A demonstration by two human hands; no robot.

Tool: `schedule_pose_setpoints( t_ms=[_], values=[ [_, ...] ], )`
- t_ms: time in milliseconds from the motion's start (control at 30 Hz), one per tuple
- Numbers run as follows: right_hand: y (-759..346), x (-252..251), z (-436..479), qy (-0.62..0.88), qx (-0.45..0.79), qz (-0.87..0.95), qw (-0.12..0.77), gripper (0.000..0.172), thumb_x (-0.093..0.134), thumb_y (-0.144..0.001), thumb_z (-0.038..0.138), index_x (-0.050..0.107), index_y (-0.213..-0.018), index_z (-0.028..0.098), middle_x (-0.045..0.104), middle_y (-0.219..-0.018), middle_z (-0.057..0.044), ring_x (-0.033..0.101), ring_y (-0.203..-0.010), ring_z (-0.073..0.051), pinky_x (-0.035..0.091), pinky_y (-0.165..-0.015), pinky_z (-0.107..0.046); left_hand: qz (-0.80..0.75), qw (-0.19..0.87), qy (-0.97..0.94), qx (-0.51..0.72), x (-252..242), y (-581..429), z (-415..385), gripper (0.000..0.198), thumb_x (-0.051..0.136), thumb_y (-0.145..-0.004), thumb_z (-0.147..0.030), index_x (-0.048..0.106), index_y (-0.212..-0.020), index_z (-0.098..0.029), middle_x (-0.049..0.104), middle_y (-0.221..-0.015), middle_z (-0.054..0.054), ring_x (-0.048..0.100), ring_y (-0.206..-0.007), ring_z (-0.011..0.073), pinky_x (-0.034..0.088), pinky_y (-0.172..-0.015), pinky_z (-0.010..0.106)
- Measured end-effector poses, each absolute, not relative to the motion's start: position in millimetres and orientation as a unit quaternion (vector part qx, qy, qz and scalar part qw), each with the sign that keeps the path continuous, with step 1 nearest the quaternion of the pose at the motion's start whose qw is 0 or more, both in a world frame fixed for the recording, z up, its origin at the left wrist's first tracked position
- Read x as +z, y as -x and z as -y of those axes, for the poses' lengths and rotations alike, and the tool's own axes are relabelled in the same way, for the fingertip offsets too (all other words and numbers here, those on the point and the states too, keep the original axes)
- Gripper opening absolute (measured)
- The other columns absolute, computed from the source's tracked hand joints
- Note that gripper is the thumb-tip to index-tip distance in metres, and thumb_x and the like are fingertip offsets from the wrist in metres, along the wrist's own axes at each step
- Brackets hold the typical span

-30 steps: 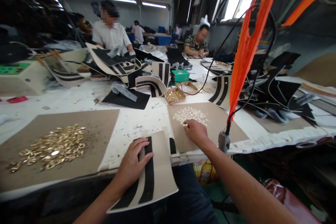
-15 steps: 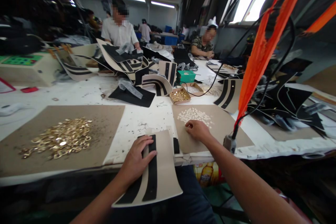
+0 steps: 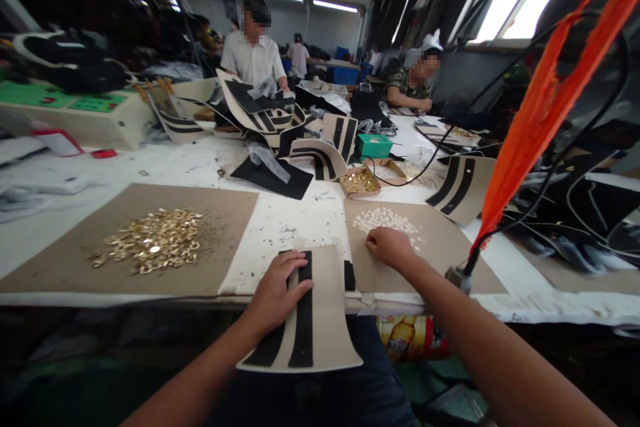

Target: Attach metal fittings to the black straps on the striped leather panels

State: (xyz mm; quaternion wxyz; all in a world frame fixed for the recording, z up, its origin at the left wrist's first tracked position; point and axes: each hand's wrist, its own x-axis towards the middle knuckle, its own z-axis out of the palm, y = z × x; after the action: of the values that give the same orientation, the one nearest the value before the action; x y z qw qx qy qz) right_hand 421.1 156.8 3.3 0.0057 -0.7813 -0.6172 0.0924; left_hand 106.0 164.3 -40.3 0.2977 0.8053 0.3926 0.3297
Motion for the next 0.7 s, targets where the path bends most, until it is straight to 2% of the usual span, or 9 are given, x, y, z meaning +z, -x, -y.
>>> schedule_pose_setpoints(
  t_ms=[100, 200, 400, 533, 700],
  values=[
    [-411.9, 8.2, -154.8, 0.771, 0.07, 0.633, -0.003, 0.017, 0.06, -0.084, 0.025, 0.076, -0.081, 0.02, 0.075, -0.089, -0.008, 0.065, -0.084, -0.024, 0.037, -0.068, -0.03, -0.393, 0.302, -0.801, 0.335, -39.8, -105.3, -161.8, 0.033, 0.077, -0.079, -0.021, 0.068, -0.111, -0.019, 0.066, -0.127, 0.011, 0.057, -0.127, 0.0276, 0.045, -0.114, 0.052],
    [-391.1, 17.8, -147.0, 0.754, 0.062, 0.654, 0.016, 0.021, 0.055, -0.089, 0.027, 0.073, -0.081, 0.02, 0.073, -0.085, -0.005, 0.064, -0.078, -0.021, 0.038, -0.068, -0.029, -0.389, 0.307, -0.799, 0.342, -39.5, -105.1, -160.5, 0.034, 0.078, -0.077, -0.019, 0.068, -0.11, -0.018, 0.066, -0.127, 0.011, 0.057, -0.126, 0.0271, 0.045, -0.114, 0.05],
    [-316.6, 26.9, -132.6, 0.618, 0.227, 0.728, 0.192, 0.024, 0.051, -0.093, 0.029, 0.072, -0.087, 0.02, 0.071, -0.085, -0.001, 0.063, -0.08, -0.017, 0.044, -0.074, -0.025, -0.389, 0.314, -0.793, 0.347, -39.7, -105.6, -160.2, 0.034, 0.078, -0.077, -0.02, 0.069, -0.11, -0.02, 0.067, -0.127, 0.01, 0.056, -0.129, 0.0285, 0.045, -0.113, 0.051],
    [-286.4, 12.5, -134.9, 0.595, 0.249, 0.737, 0.199, 0.021, 0.055, -0.092, 0.027, 0.075, -0.089, 0.021, 0.072, -0.09, -0.002, 0.064, -0.086, -0.018, 0.045, -0.08, -0.026, -0.384, 0.316, -0.793, 0.351, -39.5, -105.4, -159.8, 0.035, 0.078, -0.077, -0.019, 0.07, -0.111, -0.021, 0.067, -0.126, 0.01, 0.056, -0.127, 0.0282, 0.046, -0.113, 0.05],
    [-278.7, 3.5, -137.9, 0.667, 0.234, 0.685, 0.178, 0.02, 0.057, -0.089, 0.03, 0.076, -0.089, 0.022, 0.074, -0.087, -0.002, 0.065, -0.08, -0.018, 0.045, -0.076, -0.026, -0.38, 0.331, -0.786, 0.358, -41.0, -105.5, -159.8, 0.033, 0.075, -0.078, -0.019, 0.07, -0.111, -0.02, 0.068, -0.125, 0.01, 0.056, -0.127, 0.0274, 0.045, -0.114, 0.048]
  ],
)
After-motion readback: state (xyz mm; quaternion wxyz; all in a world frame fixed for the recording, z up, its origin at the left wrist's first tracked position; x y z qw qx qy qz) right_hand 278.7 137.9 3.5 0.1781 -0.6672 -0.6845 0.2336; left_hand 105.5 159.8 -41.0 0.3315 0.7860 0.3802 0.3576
